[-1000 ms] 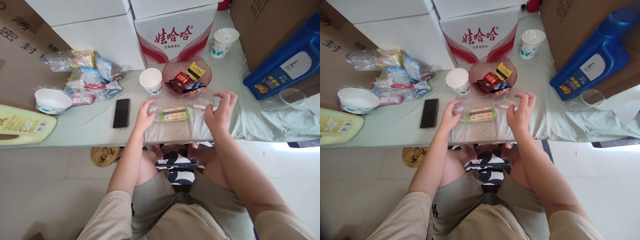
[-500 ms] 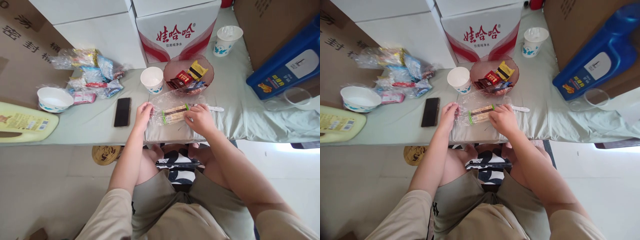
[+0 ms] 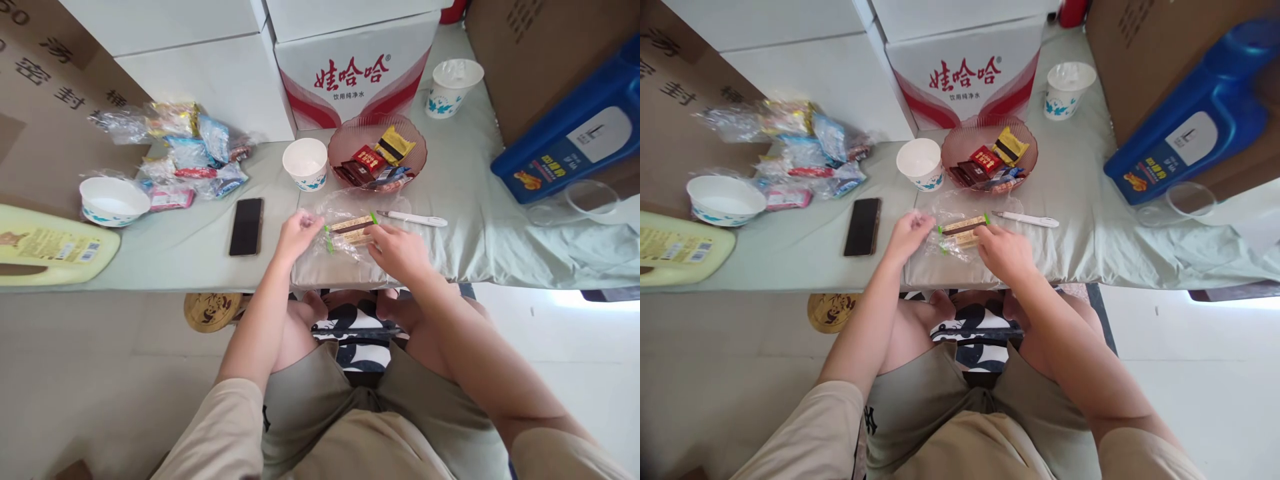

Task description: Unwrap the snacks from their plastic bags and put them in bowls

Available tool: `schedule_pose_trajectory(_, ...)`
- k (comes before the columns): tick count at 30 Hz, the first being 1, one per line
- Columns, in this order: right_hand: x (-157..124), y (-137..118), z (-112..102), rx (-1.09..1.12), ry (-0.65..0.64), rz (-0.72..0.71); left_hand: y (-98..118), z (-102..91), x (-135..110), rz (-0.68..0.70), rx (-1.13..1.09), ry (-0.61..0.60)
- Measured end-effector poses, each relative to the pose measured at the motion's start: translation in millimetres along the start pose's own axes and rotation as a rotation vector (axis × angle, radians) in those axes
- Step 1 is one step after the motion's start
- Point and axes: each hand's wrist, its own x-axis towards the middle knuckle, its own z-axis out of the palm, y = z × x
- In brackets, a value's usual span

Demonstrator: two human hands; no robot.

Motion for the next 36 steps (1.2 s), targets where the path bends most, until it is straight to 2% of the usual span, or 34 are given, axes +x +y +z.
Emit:
schedule_pose_trajectory(2,4.2,-0.7,1.7,0.005,0.108,-0.087,-2.8,2.1,-4.0,0.024,0.096,-0.091)
schedule_pose_trajectory(6,8.0,-3.3,12.2,0.066,0.096,-0.210,1.8,5.1,-13.4,0.013,-0.031,-0.235)
schedule_pose_trajectory(10,9.7,-4.3,19.2,0.109,0.077,-0.177,19.7,6.8,-23.4,-0.121,-0.331,-0.282)
schedule_pose_trajectory(15,14.1,-0.4,16.6,0.163,0.097,-0.104,37.3,9.0,-27.4,-0.277,-0.713,-0.390)
schedule_pose_trajectory(18,18.0,7.9,15.1,0.329,0.108,-0.112,37.8,11.6,-22.7,-0.322,-0.751,-0.351)
schedule_pose_trajectory(22,17.6,21.2,12.9,0.537,0.174,-0.101,31.6,14.0,-13.6,-0.375,-0.659,-0.234)
schedule_pose_trajectory(26,4.6,31.0,2.9,0.564,0.323,0.053,26.2,11.8,-7.8,-0.353,-0.585,-0.081)
schedule_pose_trajectory(29,3.0,39.2,-16.2,0.591,0.440,0.160,25.9,8.9,-6.0,-0.339,-0.545,-0.058)
schedule_pose_trajectory(32,30.7,47.6,-45.5,0.580,0.504,0.252,28.3,7.4,-5.2,-0.297,-0.546,-0.075)
schedule_pose_trajectory(35,86.4,54.2,-71.7,0.515,0.475,0.270,30.6,7.1,-4.0,-0.304,-0.559,-0.118)
schedule_pose_trajectory(36,107.3,56.2,-77.0,0.464,0.422,0.297,30.9,7.0,-3.3,-0.309,-0.556,-0.128)
